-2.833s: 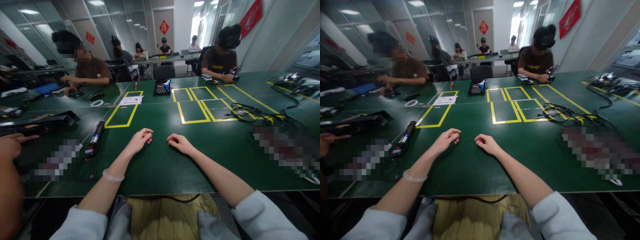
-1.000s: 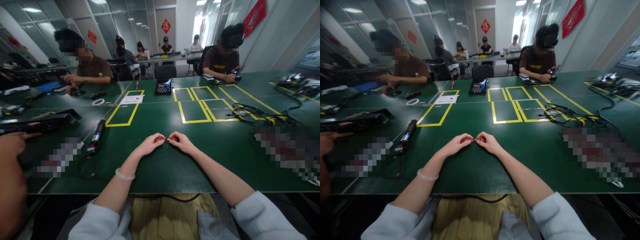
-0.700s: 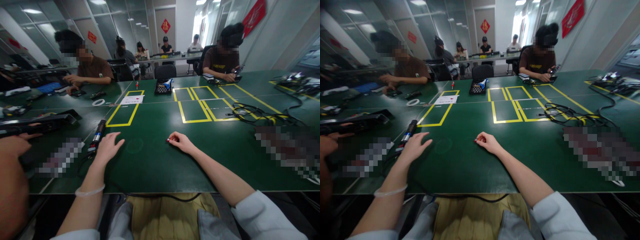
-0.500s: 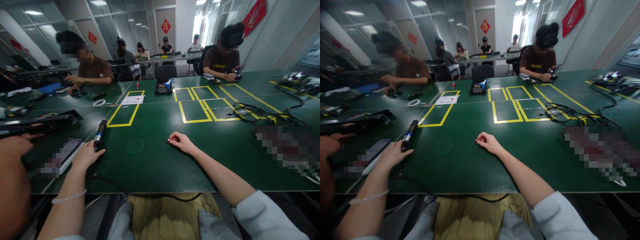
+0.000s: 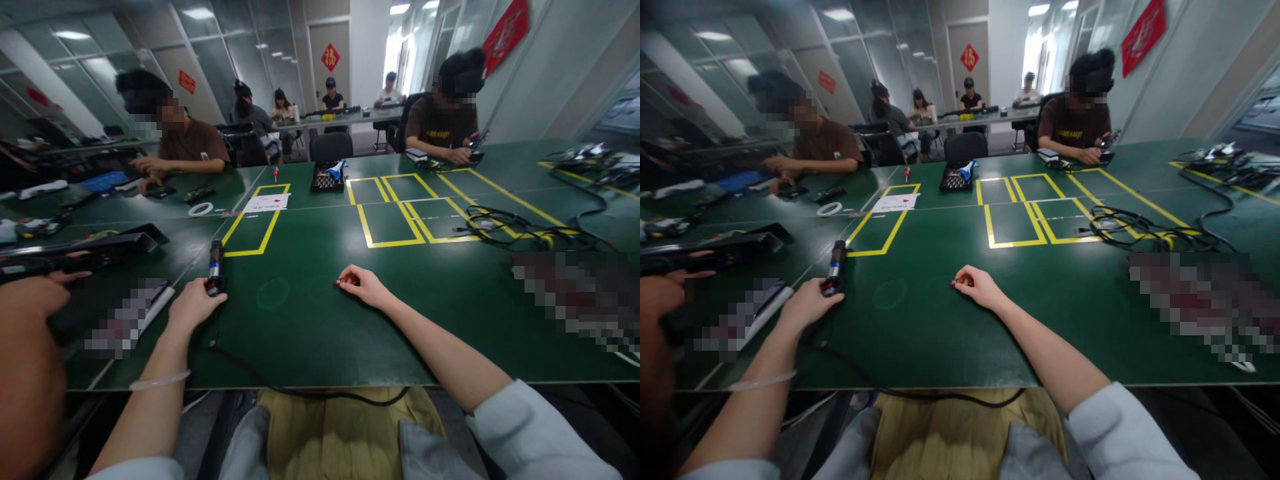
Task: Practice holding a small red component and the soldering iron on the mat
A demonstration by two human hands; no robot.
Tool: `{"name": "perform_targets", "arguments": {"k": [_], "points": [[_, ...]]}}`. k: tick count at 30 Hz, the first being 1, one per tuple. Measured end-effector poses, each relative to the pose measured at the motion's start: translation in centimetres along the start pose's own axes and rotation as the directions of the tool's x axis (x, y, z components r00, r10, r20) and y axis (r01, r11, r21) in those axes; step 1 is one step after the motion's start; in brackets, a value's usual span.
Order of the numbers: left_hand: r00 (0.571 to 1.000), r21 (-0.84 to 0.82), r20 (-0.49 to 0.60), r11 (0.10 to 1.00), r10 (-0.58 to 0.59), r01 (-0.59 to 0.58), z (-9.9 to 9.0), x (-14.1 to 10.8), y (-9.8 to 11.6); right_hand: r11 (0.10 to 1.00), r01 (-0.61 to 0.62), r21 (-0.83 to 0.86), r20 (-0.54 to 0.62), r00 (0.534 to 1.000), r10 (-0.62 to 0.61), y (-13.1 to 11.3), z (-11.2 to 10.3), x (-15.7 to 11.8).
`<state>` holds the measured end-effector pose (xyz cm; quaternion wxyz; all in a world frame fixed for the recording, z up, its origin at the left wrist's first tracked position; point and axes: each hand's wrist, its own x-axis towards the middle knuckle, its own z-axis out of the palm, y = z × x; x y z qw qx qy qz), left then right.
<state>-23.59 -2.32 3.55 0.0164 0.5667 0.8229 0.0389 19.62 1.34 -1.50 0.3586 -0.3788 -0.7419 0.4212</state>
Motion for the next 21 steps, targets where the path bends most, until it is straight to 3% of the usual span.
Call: {"name": "perform_targets", "arguments": {"k": [7, 14, 18, 21], "points": [[0.985, 0.040, -0.005, 0.985, 0.171, -0.171, 0.5, -2.4, 9.8, 0.999, 0.024, -0.027, -0.024, 0.999, -0.025, 0.1, -0.1, 0.1], [0.890, 0.069, -0.048, 0.891, 0.453, -0.450, 1.4, -5.8, 19.1, 0.996, 0.082, -0.032, -0.067, 0.994, -0.084, 0.4, -0.2, 0.1], [0.838, 0.086, -0.062, 0.840, 0.542, -0.536, 1.8, -7.1, 23.0, 0.989, 0.112, -0.098, -0.129, 0.984, -0.125, 0.5, -0.3, 0.2], [0.821, 0.073, -0.075, 0.824, 0.566, -0.561, 2.1, -7.5, 24.5, 0.983, 0.123, -0.135, -0.181, 0.973, -0.146, 0.8, -0.3, 0.3]]}}
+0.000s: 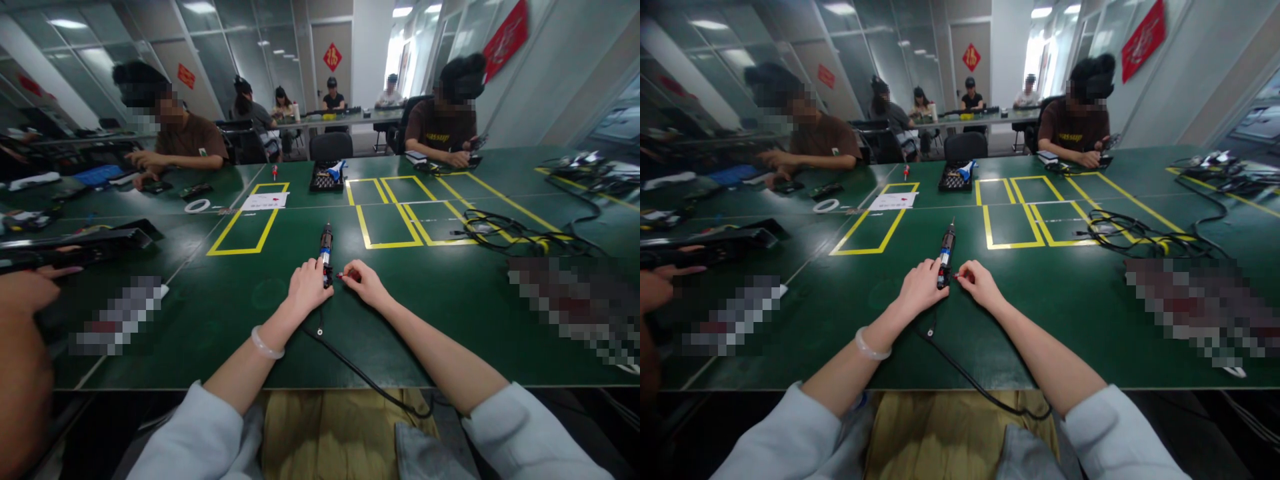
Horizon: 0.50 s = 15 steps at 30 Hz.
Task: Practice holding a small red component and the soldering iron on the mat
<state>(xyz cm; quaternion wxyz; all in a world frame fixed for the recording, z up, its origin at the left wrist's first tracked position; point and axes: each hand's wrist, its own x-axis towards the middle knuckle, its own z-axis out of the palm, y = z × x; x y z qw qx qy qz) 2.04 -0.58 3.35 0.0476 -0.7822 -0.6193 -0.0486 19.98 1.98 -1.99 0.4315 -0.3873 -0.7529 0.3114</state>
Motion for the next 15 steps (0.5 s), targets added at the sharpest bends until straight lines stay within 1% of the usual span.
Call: {"name": "perform_targets", "arguments": {"k": [2, 7, 15], "points": [[1.000, -0.005, -0.017, 1.000, 0.002, -0.002, 0.12, 0.05, 0.43, 1.000, 0.012, -0.016, -0.015, 1.000, -0.012, 0.13, 0.05, 0.06], [0.999, -0.018, -0.038, 1.000, 0.009, -0.010, 0.40, -0.26, 0.57, 0.998, 0.016, -0.061, 0.005, 1.000, -0.016, 0.21, 0.36, 0.24], [0.998, -0.035, -0.059, 0.999, 0.023, -0.025, 0.40, -0.76, 0.91, 0.996, 0.002, -0.093, 0.072, 0.997, 0.005, -0.15, 0.54, 0.45]]}}
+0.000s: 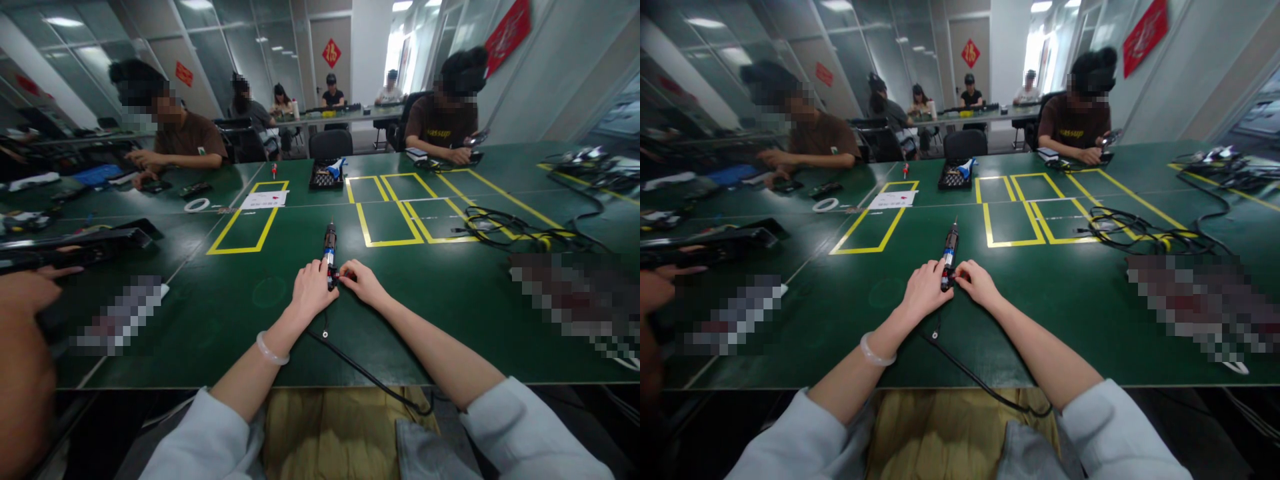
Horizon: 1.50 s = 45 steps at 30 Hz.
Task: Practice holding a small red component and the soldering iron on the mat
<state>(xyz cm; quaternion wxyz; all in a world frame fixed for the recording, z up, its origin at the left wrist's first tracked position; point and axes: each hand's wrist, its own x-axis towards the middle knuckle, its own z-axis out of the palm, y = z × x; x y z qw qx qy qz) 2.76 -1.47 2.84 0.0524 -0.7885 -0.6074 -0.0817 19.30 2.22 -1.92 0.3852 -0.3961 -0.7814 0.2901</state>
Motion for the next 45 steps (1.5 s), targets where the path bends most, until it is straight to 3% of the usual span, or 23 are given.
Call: {"name": "perform_targets", "arguments": {"k": [11, 20, 25, 33, 40, 45], "points": [[1.000, -0.003, 0.003, 1.000, -0.017, 0.018, 0.1, -0.1, 0.2, 0.998, -0.025, 0.065, -0.031, 0.999, 0.027, -0.5, -0.4, -0.1], [0.991, 0.003, 0.021, 0.991, -0.134, 0.134, 0.4, 1.1, 1.1, 0.985, -0.094, 0.148, -0.054, 0.993, 0.103, -0.2, -0.3, -0.2], [0.993, 0.010, -0.001, 0.993, -0.120, 0.120, 0.5, 1.0, 0.3, 0.973, -0.086, 0.214, -0.022, 0.995, 0.093, -0.1, -0.3, -0.4], [0.998, 0.095, 0.028, 0.994, -0.061, 0.058, -0.5, -0.8, -4.5, 0.963, -0.113, 0.246, 0.023, 0.994, 0.111, -0.1, -0.7, -0.8], [0.978, 0.182, 0.100, 0.969, -0.185, 0.165, -1.9, -3.3, -11.9, 0.972, -0.107, 0.209, 0.039, 0.994, 0.102, -0.5, -0.9, -0.8], [0.935, 0.227, 0.136, 0.929, -0.327, 0.292, -2.2, -4.7, -17.5, 0.981, -0.112, 0.160, 0.063, 0.993, 0.104, -0.8, -1.0, -0.9]]}}
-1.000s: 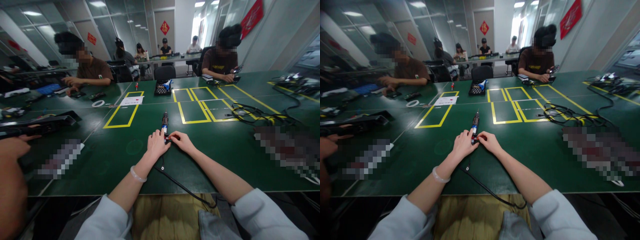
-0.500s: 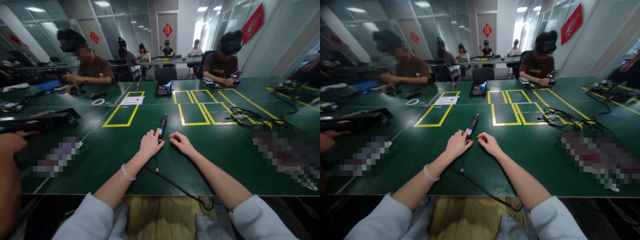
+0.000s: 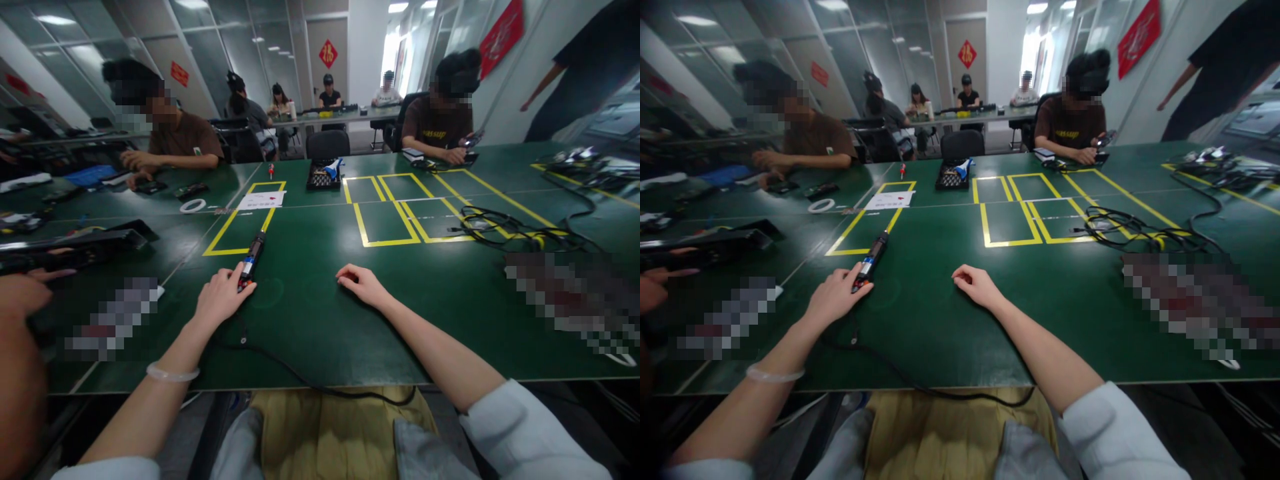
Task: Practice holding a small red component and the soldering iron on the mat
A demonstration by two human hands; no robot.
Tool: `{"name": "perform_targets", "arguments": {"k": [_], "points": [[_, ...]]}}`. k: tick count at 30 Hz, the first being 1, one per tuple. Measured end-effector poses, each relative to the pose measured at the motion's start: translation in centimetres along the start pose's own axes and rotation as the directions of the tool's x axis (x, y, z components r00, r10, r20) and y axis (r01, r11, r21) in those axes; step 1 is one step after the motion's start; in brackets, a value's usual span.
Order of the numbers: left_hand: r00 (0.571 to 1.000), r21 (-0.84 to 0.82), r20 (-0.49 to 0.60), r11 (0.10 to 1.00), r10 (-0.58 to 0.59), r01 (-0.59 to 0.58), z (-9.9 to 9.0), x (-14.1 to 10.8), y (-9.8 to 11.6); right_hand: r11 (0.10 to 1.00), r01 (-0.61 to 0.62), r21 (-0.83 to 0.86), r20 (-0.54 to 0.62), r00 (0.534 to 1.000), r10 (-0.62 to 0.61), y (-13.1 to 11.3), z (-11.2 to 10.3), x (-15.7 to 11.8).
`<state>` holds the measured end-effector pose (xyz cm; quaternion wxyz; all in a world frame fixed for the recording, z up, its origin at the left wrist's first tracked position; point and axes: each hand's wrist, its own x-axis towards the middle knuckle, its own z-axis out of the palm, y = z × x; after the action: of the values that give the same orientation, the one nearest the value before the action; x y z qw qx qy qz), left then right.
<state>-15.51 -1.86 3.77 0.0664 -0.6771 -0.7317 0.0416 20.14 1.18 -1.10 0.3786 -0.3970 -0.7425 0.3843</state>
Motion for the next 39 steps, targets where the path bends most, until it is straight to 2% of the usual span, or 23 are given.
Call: {"name": "perform_targets", "arguments": {"k": [7, 13, 17, 22, 26, 29, 31, 32, 33, 35, 37, 39], "points": [[0.986, 0.025, 0.083, 0.990, -0.143, 0.141, 0.7, 0.7, -5.7, 1.000, 0.008, -0.025, 0.012, 1.000, -0.008, 0.1, -0.1, 0.0], [0.963, 0.076, 0.121, 0.970, -0.240, 0.232, 0.3, 0.8, -8.7, 1.000, 0.016, -0.005, 0.039, 0.999, -0.016, 0.2, 0.1, 0.1], [0.957, 0.127, 0.080, 0.955, -0.279, 0.268, 0.2, 0.2, -8.8, 1.000, 0.024, -0.003, 0.048, 0.999, -0.023, 0.3, 0.1, 0.1], [0.969, 0.179, -0.156, 0.959, -0.193, 0.220, 0.5, -0.9, -7.8, 1.000, 0.008, 0.027, 0.046, 0.999, -0.009, 0.4, 0.1, 0.3], [0.962, 0.154, -0.185, 0.961, -0.200, 0.229, 0.0, -1.0, -7.3, 0.991, -0.027, 0.134, 0.026, 0.999, 0.024, 0.5, 0.4, 0.5], [0.950, -0.013, -0.192, 0.969, -0.245, 0.247, -1.0, -0.5, -5.6, 0.978, -0.042, 0.203, 0.035, 0.999, 0.035, 0.9, 0.8, 0.7], [0.963, -0.269, -0.156, 0.948, -0.219, 0.172, -1.6, 0.0, -3.1, 0.979, -0.033, 0.200, 0.049, 0.999, 0.024, 1.0, 1.0, 0.7], [0.976, -0.418, -0.137, 0.903, -0.169, 0.097, -1.9, 0.2, -1.3, 0.981, -0.028, 0.190, 0.053, 0.998, 0.018, 1.1, 1.1, 0.7], [0.987, -0.563, -0.133, 0.826, -0.089, -0.001, -2.1, 0.4, 0.6, 0.984, -0.024, 0.179, 0.058, 0.998, 0.014, 1.1, 1.1, 0.7], [0.994, -0.771, -0.088, 0.627, 0.062, -0.108, -2.4, 0.8, 4.9, 0.987, -0.021, 0.161, 0.067, 0.998, 0.011, 1.1, 1.1, 0.7], [0.974, -0.893, -0.057, 0.425, 0.220, -0.149, -2.4, 1.1, 9.1, 0.985, -0.020, 0.169, 0.076, 0.997, 0.008, 1.2, 1.0, 0.7], [0.937, -0.950, -0.031, 0.281, 0.347, -0.135, -2.1, 1.2, 12.6, 0.978, -0.021, 0.206, 0.085, 0.996, 0.004, 1.2, 0.9, 0.7]]}}
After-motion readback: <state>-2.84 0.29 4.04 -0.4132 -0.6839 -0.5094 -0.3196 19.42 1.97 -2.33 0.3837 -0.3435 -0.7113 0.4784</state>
